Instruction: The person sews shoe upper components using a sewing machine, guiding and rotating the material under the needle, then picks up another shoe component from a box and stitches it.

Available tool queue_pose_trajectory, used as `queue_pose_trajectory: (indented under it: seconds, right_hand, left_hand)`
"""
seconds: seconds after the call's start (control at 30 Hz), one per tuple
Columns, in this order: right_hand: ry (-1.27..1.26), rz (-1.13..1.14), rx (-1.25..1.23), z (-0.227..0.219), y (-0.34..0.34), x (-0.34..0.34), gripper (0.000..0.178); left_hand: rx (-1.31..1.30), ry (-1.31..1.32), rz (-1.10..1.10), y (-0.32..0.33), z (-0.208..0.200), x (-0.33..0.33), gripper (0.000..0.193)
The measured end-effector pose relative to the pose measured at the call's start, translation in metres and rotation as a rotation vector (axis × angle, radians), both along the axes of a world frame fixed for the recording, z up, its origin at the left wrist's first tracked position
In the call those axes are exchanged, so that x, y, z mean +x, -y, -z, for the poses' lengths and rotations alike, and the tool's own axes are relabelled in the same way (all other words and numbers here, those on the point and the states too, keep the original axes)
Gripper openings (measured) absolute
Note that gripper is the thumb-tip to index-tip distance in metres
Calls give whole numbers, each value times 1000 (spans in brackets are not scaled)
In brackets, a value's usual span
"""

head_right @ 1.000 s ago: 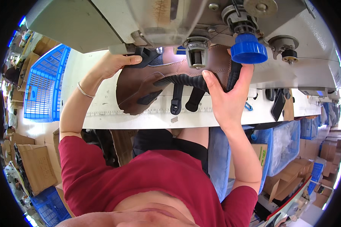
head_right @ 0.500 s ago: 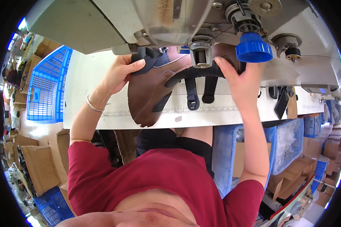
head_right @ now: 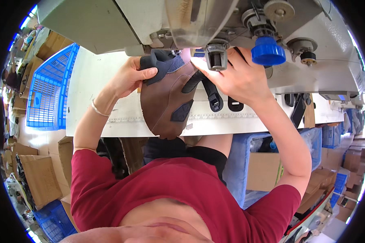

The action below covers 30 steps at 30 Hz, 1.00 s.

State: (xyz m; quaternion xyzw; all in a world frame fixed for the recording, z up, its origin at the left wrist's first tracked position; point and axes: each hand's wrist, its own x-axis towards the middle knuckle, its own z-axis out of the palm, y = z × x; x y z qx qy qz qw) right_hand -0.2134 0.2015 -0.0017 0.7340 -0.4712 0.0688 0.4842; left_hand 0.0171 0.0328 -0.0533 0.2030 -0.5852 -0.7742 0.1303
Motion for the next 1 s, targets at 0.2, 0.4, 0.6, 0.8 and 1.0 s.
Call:
queue_pose_trajectory:
  seconds: [0.2, 0.4, 0.6, 0.8, 1.0]
  right_hand:
    - [-101, 41, -40, 0, 2, 1, 47]
    - [-70, 87, -37, 9, 5, -3, 47]
    - [266, -61, 261, 7, 21, -26, 20]
    - [394, 53, 246, 11, 3, -5, 29]
    - [1503, -98, 341, 132, -54, 60, 46]
  left_hand:
    - [-411, 180, -93, -8, -10, 5, 22]
    - [-390, 122, -142, -12, -5, 5, 24]
    - [-257, 38, -236, -29, -1, 0, 25]
    - [-272, -5, -283, -37, 14, 2, 29]
    - [-177, -51, -305, -43, 10, -7, 30]
